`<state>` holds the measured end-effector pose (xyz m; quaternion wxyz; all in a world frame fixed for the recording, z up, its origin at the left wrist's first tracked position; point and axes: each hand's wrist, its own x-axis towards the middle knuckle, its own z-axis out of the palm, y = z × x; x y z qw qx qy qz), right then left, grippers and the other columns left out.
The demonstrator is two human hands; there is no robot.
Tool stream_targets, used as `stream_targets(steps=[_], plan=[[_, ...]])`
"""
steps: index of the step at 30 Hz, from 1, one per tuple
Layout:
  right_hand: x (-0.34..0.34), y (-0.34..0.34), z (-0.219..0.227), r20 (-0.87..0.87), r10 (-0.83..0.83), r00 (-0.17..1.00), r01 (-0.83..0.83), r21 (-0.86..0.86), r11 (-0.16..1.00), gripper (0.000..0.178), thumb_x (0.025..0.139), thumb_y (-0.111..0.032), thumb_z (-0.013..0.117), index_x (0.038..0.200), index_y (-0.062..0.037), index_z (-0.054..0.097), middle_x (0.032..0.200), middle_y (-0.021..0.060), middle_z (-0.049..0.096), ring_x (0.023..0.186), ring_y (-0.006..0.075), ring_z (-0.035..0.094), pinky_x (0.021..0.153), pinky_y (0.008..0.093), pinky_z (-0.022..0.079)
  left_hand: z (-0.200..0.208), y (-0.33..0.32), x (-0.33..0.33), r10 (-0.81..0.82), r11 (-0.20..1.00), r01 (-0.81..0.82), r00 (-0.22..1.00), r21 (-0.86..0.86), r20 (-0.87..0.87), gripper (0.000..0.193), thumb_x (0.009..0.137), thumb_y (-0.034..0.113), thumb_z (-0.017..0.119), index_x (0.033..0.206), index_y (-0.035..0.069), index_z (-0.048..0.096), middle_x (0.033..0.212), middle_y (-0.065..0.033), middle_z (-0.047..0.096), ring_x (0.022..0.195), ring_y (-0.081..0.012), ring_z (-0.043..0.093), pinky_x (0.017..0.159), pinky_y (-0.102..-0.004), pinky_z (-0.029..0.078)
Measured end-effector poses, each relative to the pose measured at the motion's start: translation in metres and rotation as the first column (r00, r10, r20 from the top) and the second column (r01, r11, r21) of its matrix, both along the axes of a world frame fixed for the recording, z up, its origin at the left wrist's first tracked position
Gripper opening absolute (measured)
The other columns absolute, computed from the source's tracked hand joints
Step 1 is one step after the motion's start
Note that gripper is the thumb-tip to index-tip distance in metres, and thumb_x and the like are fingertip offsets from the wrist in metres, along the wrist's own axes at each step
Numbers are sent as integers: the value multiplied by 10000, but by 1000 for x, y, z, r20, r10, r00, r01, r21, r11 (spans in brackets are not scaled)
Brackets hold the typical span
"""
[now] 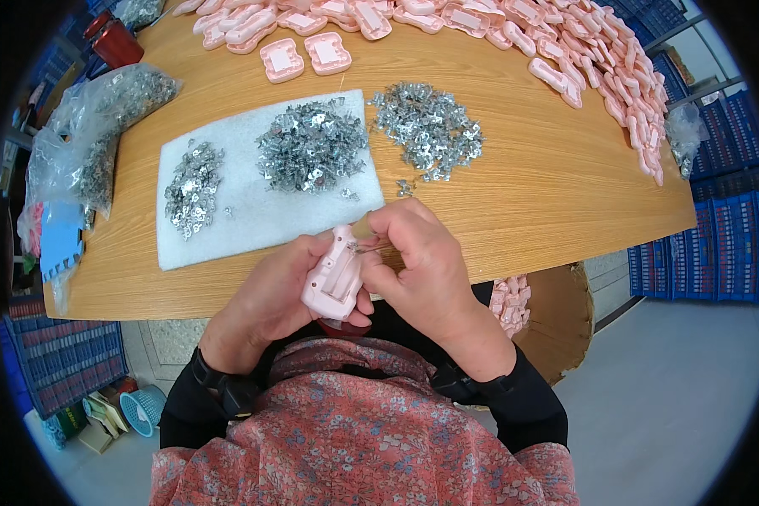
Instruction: The person uses a small metal tool to insert metal fasteners into pink plastic components. They handle the parts one by one, inserting the fasteners into specific slots and then placing the finished items onto a growing pile on the table. The person also briefly organizes the pile of completed parts.
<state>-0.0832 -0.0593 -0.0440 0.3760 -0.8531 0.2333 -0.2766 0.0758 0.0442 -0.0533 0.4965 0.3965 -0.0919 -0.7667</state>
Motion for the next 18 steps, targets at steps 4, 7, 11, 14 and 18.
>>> stream_targets(steps=[4, 7, 11, 14, 18], plan=[[6, 6, 8, -11, 8, 1000, -11, -243, 970, 267, 713, 33, 719, 957, -35, 633, 839, 110, 613, 822, 307, 616, 691, 385, 525, -7, -1, -5, 23, 1000, -23, 1000, -7, 17, 501, 1068, 345, 274, 1142, -36, 589, 944, -169, 694, 809, -287, 713, 727, -410, 620], [8, 8, 11, -40, -2, 999, -12, -337, 942, 261, 716, 33, 716, 953, -42, 638, 818, 107, 617, 833, 323, 615, 707, 398, 523, -10, -1, -7, 24, 1000, -24, 999, -7, 25, 484, 1064, 348, 287, 1177, -28, 570, 953, -162, 686, 809, -273, 708, 723, -397, 617], [5, 6, 18, -118, 16, 993, -48, -273, 961, 216, 755, 13, 712, 950, -40, 635, 814, 107, 624, 843, 319, 621, 709, 402, 518, -14, -1, -3, -44, 999, 44, 999, -15, 31, 456, 1058, 342, 302, 1285, 6, 511, 977, -148, 666, 814, -249, 695, 716, -373, 609], [-1, 1, 21, -151, -40, 988, 14, -166, 986, 176, 799, -29, 722, 949, -33, 630, 814, 116, 623, 805, 321, 629, 699, 384, 517, -15, -2, -2, -48, 998, 49, 999, -32, 20, 450, 1056, 339, 304, 1322, 27, 490, 978, -147, 666, 809, -244, 692, 709, -371, 606], [-3, 1, 20, -182, -78, 980, 87, 42, 995, 169, 876, -78, 712, 999, -14, 614, 860, 111, 638, 770, 236, 636, 703, 318, 509, -17, -1, -1, -35, 996, 35, 999, -85, 2, 479, 1053, 329, 312, 1428, 44, 400, 985, -149, 665, 802, -241, 689, 702, -367, 602]])
